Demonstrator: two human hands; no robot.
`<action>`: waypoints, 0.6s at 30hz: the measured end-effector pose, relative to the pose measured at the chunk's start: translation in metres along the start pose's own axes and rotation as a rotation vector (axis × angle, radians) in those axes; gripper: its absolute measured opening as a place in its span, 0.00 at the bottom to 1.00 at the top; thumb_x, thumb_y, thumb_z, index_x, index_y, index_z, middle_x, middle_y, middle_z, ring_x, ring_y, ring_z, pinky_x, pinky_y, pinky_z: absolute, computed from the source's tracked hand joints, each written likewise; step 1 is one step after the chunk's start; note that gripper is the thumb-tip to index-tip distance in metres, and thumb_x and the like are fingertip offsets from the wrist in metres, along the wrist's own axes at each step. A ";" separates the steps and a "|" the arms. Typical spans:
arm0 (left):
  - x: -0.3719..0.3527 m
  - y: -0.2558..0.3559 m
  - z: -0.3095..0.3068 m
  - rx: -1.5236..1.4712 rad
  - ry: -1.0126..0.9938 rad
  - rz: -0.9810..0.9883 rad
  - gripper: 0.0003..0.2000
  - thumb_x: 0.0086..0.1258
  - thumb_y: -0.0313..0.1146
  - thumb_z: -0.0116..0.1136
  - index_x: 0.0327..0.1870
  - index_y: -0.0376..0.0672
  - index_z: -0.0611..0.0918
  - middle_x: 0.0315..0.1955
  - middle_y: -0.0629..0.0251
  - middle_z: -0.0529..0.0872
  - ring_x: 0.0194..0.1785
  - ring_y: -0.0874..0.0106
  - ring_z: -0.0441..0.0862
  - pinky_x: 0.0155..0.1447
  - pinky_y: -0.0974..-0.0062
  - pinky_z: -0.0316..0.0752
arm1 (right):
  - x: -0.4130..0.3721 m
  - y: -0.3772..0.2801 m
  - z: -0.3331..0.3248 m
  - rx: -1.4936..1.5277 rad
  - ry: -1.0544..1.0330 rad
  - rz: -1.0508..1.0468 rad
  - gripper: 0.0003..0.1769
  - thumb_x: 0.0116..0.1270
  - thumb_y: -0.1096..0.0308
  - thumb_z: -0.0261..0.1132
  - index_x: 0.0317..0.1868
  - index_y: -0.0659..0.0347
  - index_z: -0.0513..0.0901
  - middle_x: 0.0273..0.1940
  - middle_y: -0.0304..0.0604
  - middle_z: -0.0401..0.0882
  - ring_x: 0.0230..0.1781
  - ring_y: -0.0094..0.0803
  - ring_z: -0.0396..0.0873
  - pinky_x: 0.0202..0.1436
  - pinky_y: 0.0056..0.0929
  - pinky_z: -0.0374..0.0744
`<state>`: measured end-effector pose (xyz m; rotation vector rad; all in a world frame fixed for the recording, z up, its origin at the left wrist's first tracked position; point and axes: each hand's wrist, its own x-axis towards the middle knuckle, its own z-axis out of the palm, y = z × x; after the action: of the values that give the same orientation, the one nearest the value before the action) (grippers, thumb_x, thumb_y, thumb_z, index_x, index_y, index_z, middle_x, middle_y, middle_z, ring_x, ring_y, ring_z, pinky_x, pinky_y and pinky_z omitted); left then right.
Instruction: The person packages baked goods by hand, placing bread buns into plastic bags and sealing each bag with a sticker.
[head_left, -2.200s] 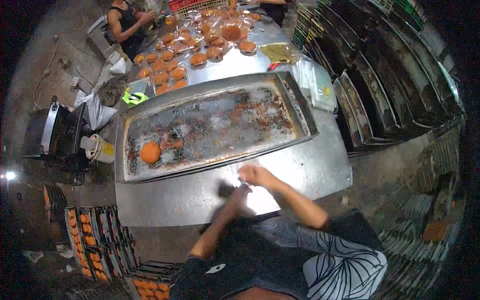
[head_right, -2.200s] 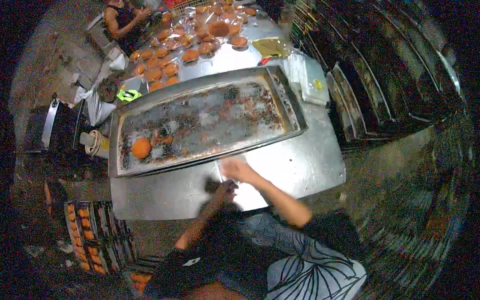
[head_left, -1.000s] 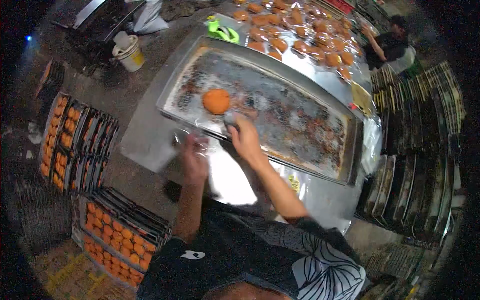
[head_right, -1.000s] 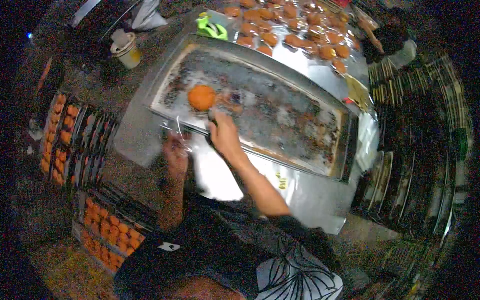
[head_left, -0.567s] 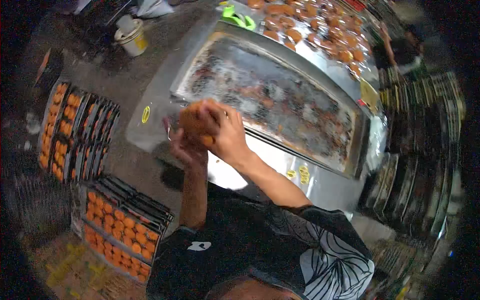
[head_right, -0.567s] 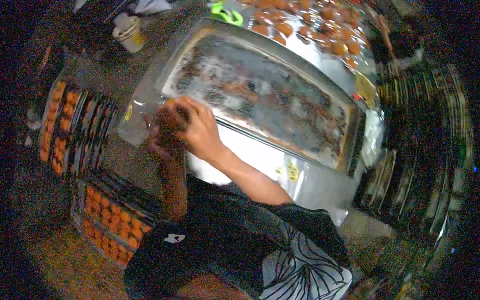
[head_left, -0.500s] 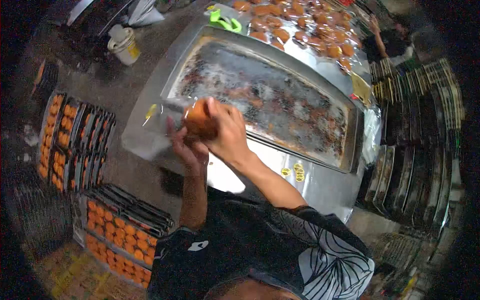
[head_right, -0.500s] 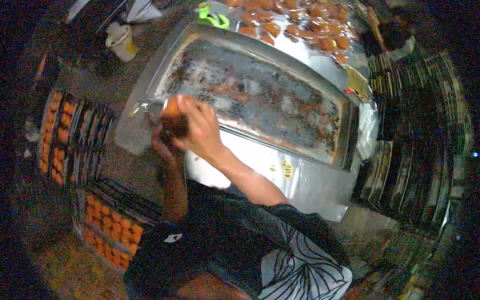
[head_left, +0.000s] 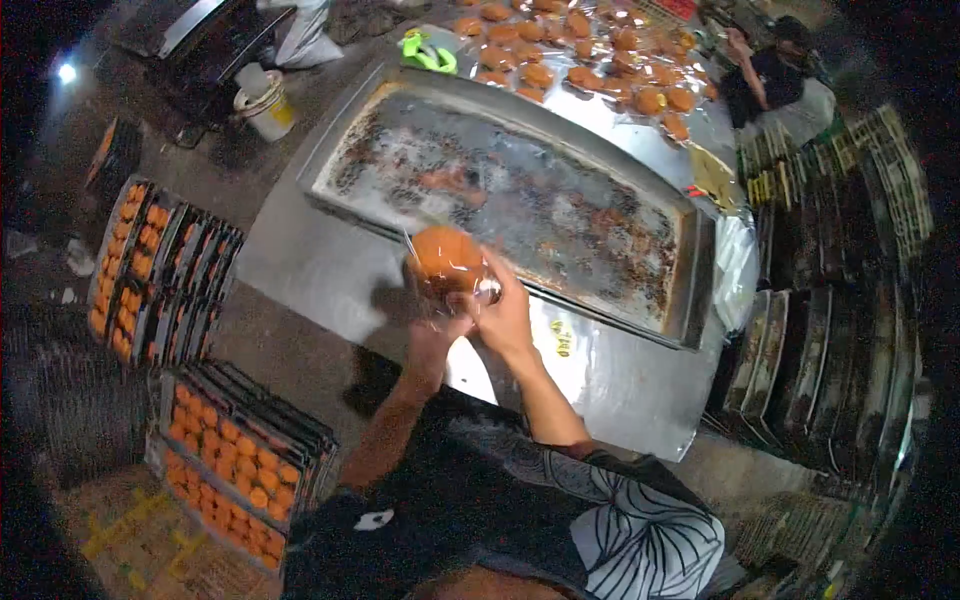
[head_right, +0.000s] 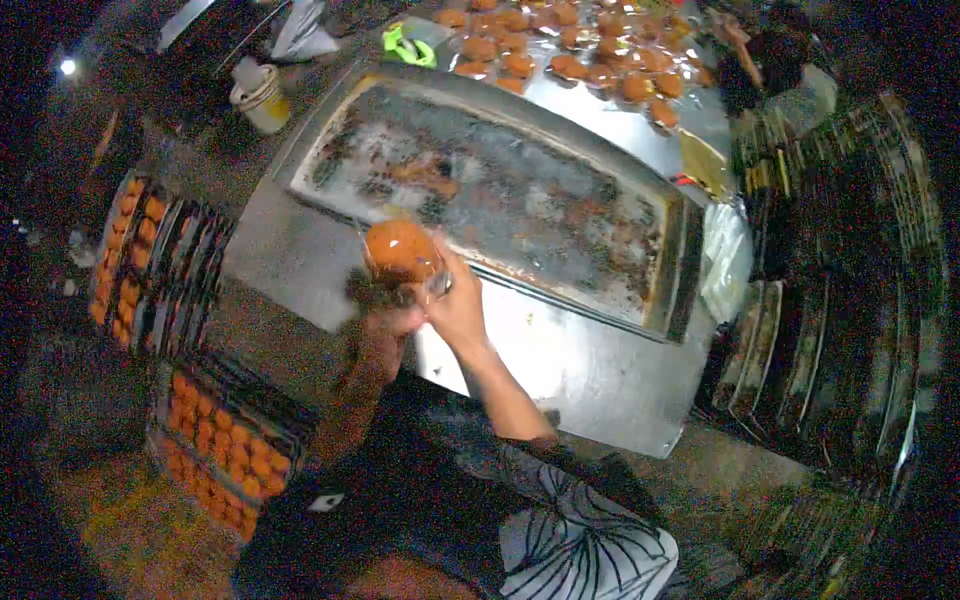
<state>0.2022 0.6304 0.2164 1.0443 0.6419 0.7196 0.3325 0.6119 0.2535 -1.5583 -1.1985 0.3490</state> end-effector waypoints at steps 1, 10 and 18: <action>-0.009 0.000 0.006 0.194 -0.012 -0.069 0.15 0.59 0.33 0.52 0.45 0.34 0.74 0.31 0.62 0.81 0.39 0.75 0.77 0.45 0.78 0.70 | 0.008 0.014 -0.016 -0.016 -0.006 0.138 0.17 0.48 0.73 0.62 0.42 0.66 0.76 0.33 0.50 0.77 0.30 0.32 0.76 0.31 0.26 0.74; -0.110 0.033 -0.055 0.019 0.133 -0.074 0.16 0.60 0.31 0.54 0.48 0.35 0.72 0.35 0.62 0.80 0.40 0.74 0.77 0.49 0.78 0.70 | 0.148 -0.004 -0.002 -0.354 0.261 -0.268 0.24 0.49 0.68 0.63 0.47 0.69 0.71 0.46 0.60 0.70 0.47 0.51 0.69 0.53 0.38 0.66; -0.347 0.000 -0.166 -0.159 1.107 0.225 0.18 0.63 0.40 0.52 0.47 0.36 0.72 0.38 0.62 0.78 0.43 0.71 0.76 0.51 0.73 0.69 | -0.187 -0.066 0.269 0.019 -1.310 -0.358 0.30 0.53 0.57 0.63 0.52 0.68 0.69 0.47 0.56 0.72 0.48 0.45 0.71 0.53 0.35 0.68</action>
<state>-0.1354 0.4467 0.2011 0.4981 1.3855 1.5385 0.0167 0.6037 0.1443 -0.9590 -2.3846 1.2280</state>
